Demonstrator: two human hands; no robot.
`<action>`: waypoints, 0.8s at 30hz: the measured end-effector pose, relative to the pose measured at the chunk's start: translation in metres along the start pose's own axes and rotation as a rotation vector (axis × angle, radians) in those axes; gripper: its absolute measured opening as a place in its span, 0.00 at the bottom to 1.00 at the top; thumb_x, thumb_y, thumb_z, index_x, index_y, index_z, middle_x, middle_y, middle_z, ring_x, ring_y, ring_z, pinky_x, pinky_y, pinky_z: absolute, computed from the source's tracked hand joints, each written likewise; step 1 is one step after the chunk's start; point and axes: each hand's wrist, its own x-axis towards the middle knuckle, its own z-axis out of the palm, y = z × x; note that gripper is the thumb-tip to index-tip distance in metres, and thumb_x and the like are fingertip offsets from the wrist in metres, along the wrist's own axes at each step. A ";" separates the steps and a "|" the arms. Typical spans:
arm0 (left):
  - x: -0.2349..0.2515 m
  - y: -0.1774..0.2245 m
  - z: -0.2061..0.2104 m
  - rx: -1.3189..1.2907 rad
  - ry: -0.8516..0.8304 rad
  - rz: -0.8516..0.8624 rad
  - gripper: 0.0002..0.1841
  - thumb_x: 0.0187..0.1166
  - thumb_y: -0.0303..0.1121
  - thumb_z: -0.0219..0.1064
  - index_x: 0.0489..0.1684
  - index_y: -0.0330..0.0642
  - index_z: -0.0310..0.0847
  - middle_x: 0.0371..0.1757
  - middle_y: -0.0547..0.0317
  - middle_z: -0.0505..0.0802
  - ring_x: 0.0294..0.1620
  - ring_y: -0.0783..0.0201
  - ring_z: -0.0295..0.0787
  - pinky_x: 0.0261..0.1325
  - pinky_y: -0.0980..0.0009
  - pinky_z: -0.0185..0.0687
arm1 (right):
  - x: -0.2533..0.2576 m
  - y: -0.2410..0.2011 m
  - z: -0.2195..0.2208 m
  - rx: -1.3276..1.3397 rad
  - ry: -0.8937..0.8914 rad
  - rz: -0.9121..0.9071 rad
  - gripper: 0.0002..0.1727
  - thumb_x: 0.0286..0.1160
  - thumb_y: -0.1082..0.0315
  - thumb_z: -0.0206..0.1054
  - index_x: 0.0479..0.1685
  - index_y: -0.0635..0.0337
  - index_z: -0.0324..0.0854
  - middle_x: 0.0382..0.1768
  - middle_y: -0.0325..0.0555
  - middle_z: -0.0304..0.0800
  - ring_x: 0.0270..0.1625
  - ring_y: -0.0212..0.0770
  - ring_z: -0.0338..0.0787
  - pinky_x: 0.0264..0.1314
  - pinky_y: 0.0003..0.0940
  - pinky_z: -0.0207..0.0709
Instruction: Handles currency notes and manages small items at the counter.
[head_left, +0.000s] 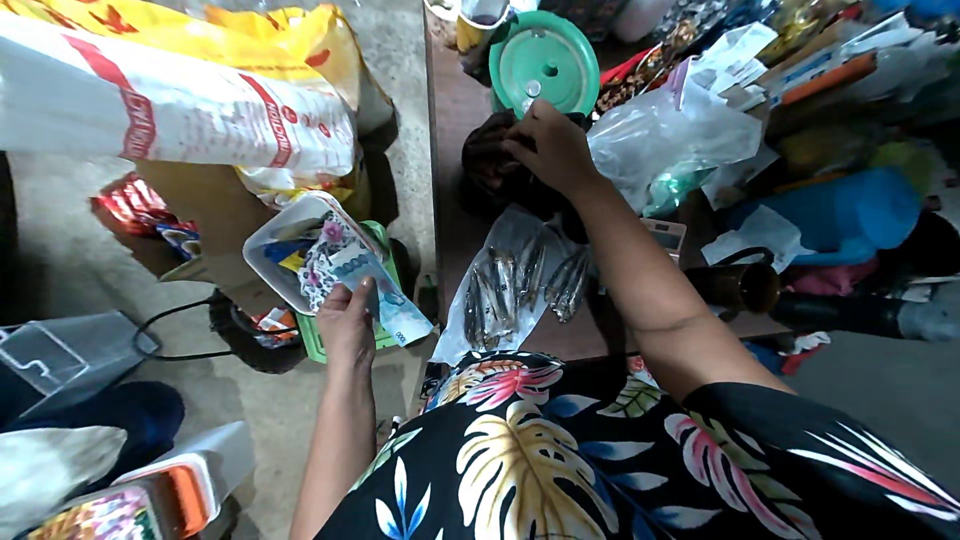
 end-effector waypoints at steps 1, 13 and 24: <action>0.000 0.000 -0.001 0.010 -0.003 -0.004 0.04 0.81 0.25 0.67 0.42 0.46 0.86 0.37 0.69 0.95 0.36 0.75 0.91 0.43 0.74 0.89 | 0.000 -0.001 0.000 -0.016 -0.004 0.001 0.18 0.84 0.55 0.66 0.59 0.57 0.90 0.58 0.57 0.85 0.56 0.57 0.89 0.58 0.57 0.83; -0.009 -0.002 -0.004 0.005 -0.021 -0.026 0.04 0.81 0.24 0.67 0.41 0.44 0.87 0.36 0.69 0.95 0.34 0.75 0.91 0.41 0.75 0.89 | -0.029 0.018 -0.004 0.114 -0.079 -0.246 0.14 0.81 0.60 0.69 0.52 0.60 0.94 0.66 0.54 0.87 0.68 0.54 0.86 0.72 0.54 0.78; -0.012 -0.003 -0.007 0.002 -0.026 -0.028 0.04 0.81 0.24 0.67 0.41 0.44 0.88 0.35 0.68 0.95 0.32 0.75 0.90 0.40 0.76 0.88 | -0.034 -0.004 0.015 -0.064 -0.009 -0.263 0.16 0.86 0.61 0.62 0.59 0.60 0.88 0.55 0.57 0.92 0.60 0.62 0.89 0.64 0.63 0.74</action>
